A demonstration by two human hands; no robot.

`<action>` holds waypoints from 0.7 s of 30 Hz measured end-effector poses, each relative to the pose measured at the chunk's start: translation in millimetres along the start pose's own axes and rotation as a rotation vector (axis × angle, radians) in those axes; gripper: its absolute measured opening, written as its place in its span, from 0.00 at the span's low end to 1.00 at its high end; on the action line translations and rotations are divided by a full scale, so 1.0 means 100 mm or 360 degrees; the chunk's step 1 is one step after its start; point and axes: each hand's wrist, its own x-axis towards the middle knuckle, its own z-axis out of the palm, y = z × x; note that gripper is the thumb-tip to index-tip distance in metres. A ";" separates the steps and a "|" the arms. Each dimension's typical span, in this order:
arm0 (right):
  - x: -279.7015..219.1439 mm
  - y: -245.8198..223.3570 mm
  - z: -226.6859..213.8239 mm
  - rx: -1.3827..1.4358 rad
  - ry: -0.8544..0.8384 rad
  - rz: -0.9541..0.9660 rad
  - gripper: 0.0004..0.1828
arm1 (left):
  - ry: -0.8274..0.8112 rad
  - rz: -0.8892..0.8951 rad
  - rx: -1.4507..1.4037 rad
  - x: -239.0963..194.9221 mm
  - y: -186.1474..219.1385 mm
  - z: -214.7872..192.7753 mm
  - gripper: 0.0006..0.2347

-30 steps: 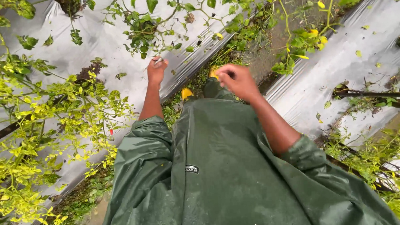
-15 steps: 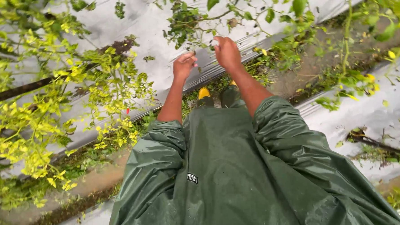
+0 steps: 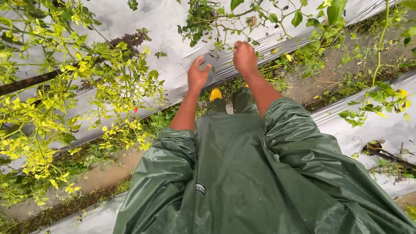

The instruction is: The person walks through a greenhouse and picks small red and green peppers from plants by hand. They move between rows of plants supported by metal frames and covered with white plastic sheeting, selecting and removing peppers from the branches.

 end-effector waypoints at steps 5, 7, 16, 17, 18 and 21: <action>-0.19 0.00 -0.08 0.0202 0.0039 0.0091 0.03 | -0.0063 -0.0026 0.0046 -0.05 0.27 0.18 0.21; -0.20 0.09 0.01 0.0287 0.0089 0.0118 0.04 | -0.0041 -0.0039 0.0077 0.00 0.31 0.26 0.20; -0.54 -0.11 -0.17 0.0729 0.0150 0.0236 0.07 | 0.0174 0.0076 0.0113 0.16 0.30 0.41 0.06; -0.62 -0.12 -0.16 0.0709 0.0200 0.0189 0.05 | 0.0205 0.0101 0.0240 0.13 0.34 0.41 0.08; -0.64 -0.13 -0.16 0.0687 0.0263 0.0136 0.03 | 0.0239 0.0141 0.0364 0.14 0.42 0.42 0.11; -0.79 -0.21 -0.13 0.0765 0.0320 0.0207 0.04 | 0.0253 0.0169 0.0563 0.24 0.27 0.47 0.12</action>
